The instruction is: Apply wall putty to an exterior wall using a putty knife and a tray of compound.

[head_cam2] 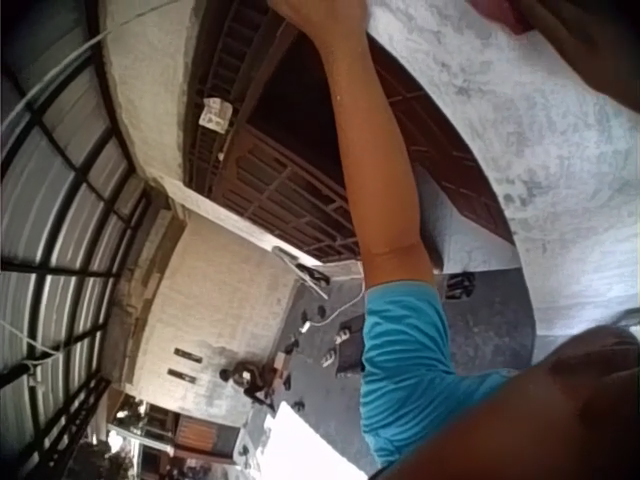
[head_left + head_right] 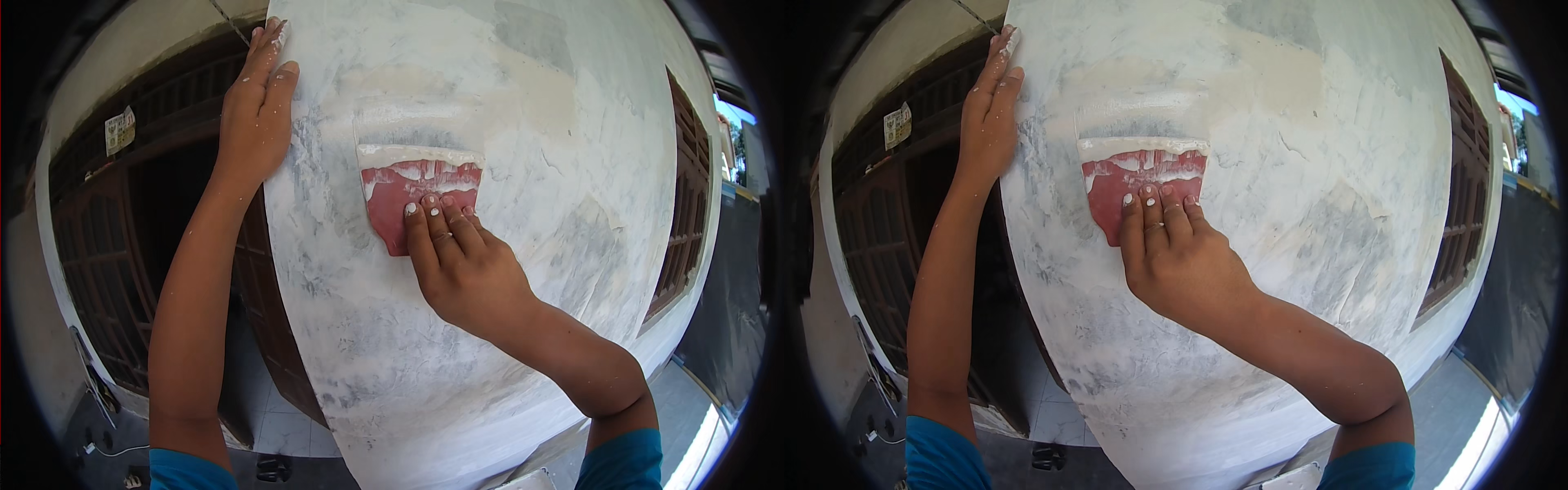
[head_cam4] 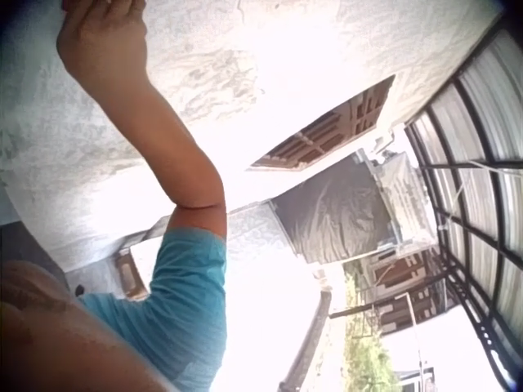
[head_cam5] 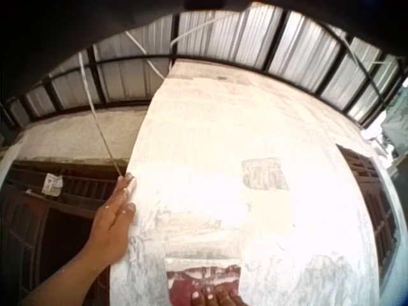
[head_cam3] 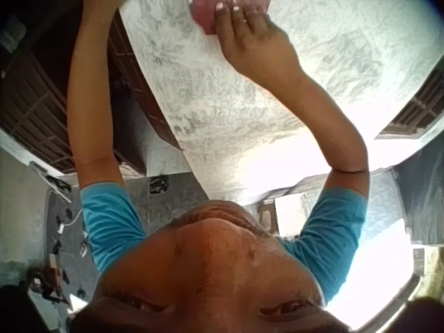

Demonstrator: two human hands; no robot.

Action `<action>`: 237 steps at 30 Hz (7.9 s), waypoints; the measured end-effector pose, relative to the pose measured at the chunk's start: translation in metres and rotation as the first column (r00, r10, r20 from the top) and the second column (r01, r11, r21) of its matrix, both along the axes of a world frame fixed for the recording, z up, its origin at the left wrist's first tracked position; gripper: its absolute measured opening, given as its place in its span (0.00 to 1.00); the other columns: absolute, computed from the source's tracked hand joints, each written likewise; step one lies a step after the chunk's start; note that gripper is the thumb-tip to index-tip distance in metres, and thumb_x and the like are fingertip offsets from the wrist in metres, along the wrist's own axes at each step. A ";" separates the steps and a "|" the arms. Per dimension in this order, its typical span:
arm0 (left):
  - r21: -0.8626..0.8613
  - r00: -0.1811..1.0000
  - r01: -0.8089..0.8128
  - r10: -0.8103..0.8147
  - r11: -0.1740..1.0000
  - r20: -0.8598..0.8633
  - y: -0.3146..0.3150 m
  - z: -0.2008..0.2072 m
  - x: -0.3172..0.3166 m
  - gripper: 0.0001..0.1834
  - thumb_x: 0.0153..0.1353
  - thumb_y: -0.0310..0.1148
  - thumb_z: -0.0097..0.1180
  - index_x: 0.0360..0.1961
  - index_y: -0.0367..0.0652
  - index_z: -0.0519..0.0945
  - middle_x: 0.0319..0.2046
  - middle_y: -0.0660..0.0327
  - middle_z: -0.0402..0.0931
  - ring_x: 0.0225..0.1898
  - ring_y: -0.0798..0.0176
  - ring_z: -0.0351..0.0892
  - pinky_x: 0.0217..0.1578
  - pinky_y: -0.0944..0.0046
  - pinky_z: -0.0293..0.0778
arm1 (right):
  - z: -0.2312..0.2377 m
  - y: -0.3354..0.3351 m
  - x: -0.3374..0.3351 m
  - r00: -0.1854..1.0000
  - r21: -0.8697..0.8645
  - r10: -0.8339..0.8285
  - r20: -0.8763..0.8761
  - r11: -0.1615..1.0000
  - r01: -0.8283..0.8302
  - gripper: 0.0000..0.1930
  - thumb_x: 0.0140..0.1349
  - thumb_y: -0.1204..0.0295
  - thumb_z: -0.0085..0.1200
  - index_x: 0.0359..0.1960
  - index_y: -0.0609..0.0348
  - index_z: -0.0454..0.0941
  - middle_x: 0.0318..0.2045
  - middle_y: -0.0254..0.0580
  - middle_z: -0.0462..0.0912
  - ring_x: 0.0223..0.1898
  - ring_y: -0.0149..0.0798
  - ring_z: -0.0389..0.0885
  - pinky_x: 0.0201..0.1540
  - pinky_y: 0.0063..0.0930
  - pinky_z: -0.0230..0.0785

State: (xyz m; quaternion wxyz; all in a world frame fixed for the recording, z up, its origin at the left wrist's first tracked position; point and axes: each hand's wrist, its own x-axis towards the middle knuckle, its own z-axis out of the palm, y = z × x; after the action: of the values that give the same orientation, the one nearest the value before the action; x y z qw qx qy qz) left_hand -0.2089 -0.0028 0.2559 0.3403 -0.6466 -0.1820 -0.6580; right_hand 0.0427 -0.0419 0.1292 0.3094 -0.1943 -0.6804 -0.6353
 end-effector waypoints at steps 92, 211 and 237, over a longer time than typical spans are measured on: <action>-0.160 0.976 0.207 -0.214 0.965 -0.029 -0.013 0.000 0.005 0.27 0.75 0.36 0.36 0.69 0.31 0.58 0.72 0.47 0.53 0.75 0.50 0.47 0.72 0.57 0.42 | -0.082 -0.011 -0.038 0.925 -0.004 0.213 0.316 0.975 -0.223 0.14 0.50 0.75 0.54 0.36 0.71 0.82 0.32 0.47 0.83 0.36 0.40 0.82 0.37 0.27 0.75; -0.499 0.970 0.241 -0.221 0.833 0.099 -0.022 -0.359 -0.006 0.38 0.63 0.29 0.55 0.69 0.24 0.53 0.69 0.35 0.55 0.69 0.41 0.60 0.67 0.54 0.57 | 0.011 -0.009 -0.092 0.988 0.193 -0.148 0.038 0.971 0.138 0.19 0.55 0.76 0.54 0.48 0.73 0.79 0.40 0.57 0.85 0.41 0.51 0.86 0.40 0.33 0.81; -0.511 0.977 0.209 -0.150 0.834 0.154 -0.022 -0.361 -0.001 0.27 0.72 0.29 0.39 0.69 0.29 0.57 0.66 0.38 0.62 0.64 0.42 0.69 0.61 0.57 0.66 | 0.000 -0.063 -0.046 0.990 0.040 0.143 -0.006 0.989 -0.143 0.19 0.49 0.73 0.57 0.45 0.68 0.80 0.37 0.46 0.84 0.35 0.37 0.82 0.33 0.25 0.73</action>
State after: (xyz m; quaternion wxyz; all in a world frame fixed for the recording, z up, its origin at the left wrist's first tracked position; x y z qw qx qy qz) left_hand -0.2099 -0.0250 -0.1049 0.0777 -0.6927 -0.3108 -0.6462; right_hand -0.0037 -0.1049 0.1288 0.3609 -0.1418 -0.6786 -0.6239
